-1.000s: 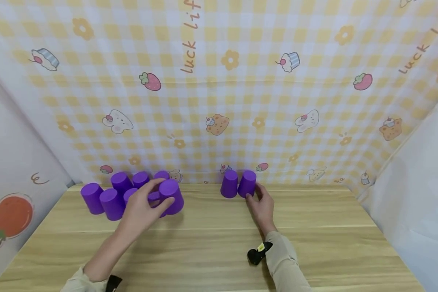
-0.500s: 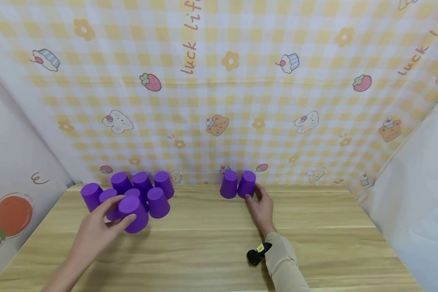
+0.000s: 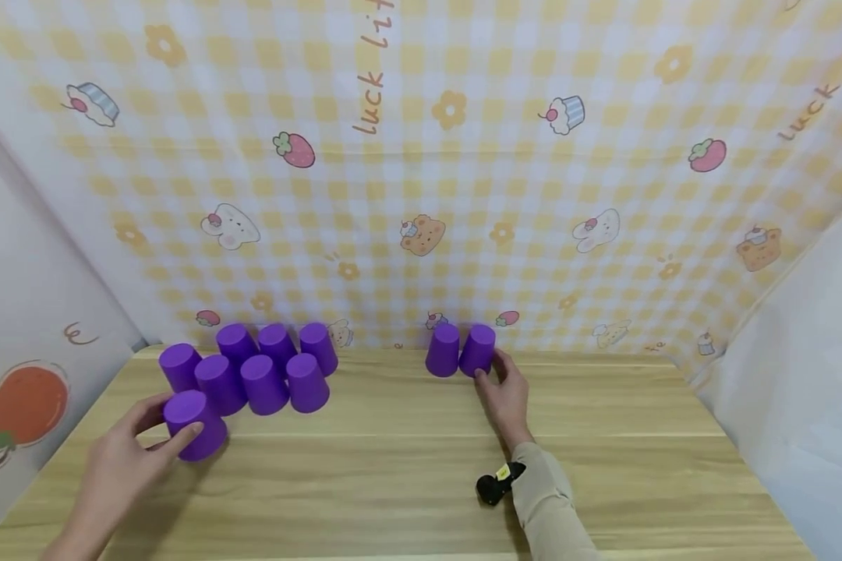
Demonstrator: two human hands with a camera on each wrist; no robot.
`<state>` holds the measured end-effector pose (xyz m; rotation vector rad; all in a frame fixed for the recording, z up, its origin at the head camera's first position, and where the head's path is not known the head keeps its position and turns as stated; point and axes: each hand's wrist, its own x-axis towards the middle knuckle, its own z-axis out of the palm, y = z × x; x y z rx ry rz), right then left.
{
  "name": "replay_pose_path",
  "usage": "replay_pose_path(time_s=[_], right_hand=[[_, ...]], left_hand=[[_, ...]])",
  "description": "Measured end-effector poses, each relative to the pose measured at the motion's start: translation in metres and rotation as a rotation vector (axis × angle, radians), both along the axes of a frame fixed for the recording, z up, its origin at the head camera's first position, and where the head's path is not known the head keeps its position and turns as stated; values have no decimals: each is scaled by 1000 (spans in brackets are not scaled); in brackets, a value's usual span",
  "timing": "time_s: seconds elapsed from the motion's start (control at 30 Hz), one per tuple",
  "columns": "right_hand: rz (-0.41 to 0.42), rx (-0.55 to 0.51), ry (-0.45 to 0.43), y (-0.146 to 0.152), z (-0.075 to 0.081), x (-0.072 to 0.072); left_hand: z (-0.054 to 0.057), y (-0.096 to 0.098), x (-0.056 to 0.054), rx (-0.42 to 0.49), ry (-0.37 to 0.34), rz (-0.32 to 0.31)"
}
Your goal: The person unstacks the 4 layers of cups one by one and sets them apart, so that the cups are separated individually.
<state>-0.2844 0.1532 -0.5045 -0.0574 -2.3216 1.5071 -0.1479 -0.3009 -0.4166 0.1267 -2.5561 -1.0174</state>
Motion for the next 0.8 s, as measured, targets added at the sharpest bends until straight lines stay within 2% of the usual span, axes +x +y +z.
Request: replay_pose_path(time_s=[0.2,0.5,0.57,0.8], right_hand=[[-6,14,5,1,1,0],[-10,16,21,1,3,-1],[-7,15,11,1,2,-1],[5,7,-2,1,3,1]], left_hand=[[-4,-15,-1,-27,-62,85],[-8,-25,-6,-1,-136,112],[-10,-28,-7,3,-143,115],[-18,-31,-10,-13,-92,127]])
